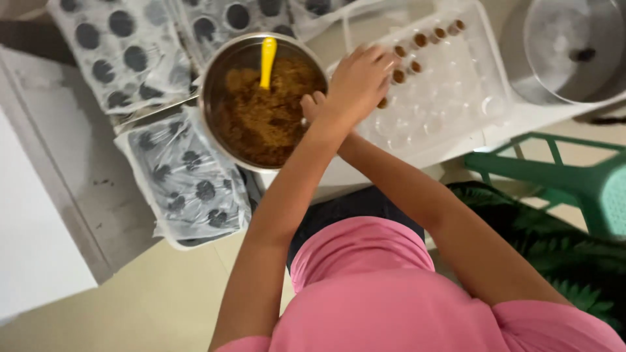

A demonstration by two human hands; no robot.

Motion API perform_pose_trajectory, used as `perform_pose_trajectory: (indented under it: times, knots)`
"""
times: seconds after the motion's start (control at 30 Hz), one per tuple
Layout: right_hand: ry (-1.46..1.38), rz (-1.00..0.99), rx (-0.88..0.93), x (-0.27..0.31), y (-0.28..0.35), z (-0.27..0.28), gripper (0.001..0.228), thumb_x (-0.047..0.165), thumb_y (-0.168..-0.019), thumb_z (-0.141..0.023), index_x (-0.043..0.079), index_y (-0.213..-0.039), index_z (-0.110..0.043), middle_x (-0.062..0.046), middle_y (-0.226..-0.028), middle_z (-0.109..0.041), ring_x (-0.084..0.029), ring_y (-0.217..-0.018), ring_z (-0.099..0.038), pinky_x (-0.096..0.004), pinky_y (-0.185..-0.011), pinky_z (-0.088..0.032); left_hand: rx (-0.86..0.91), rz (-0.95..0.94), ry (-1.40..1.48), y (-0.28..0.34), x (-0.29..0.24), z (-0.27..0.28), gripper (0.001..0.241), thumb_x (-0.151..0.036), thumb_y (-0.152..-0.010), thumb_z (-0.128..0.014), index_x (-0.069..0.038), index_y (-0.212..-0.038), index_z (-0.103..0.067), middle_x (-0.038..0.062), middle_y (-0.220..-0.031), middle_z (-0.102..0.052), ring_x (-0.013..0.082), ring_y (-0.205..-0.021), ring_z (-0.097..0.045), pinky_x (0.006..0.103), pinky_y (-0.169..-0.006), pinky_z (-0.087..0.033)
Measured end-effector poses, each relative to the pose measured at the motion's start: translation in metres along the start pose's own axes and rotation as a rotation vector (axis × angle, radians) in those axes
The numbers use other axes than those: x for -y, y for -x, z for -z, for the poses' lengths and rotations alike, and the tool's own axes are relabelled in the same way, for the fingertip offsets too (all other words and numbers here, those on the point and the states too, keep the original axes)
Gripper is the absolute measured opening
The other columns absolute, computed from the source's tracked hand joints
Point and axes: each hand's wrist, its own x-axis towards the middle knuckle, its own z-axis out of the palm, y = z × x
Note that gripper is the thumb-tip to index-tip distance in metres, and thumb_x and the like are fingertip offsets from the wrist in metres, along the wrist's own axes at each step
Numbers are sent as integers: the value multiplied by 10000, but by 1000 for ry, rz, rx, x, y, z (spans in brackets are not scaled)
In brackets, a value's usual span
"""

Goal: Scooping filling into small plastic containers.

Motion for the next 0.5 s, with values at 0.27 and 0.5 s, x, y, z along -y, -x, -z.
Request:
perform_pose_trajectory:
  times: [0.27, 0.5]
  knots:
    - [-770, -168, -119, -7, -1, -27, 173, 227, -1052, -618, 57, -1023, -632, -189, -946, -627, -382, -840, -640, -496, -706, -522, 112, -104, -160, -99, -21, -150, 215, -125, -874, -631, -168, -1033, -771, 107, -1184, -665, 318, -1055, -621, 484, -792, -529]
    - [-390, 132, -130, -8, -6, 9, 130, 111, -841, -658, 76, -963, -634, -140, -892, -626, -345, -690, -656, -494, -516, -523, 210, -7, -234, -117, -17, -196, 180, -160, -932, -646, -91, -1065, -745, 92, -1228, -643, 300, -1076, -609, 484, -842, -502]
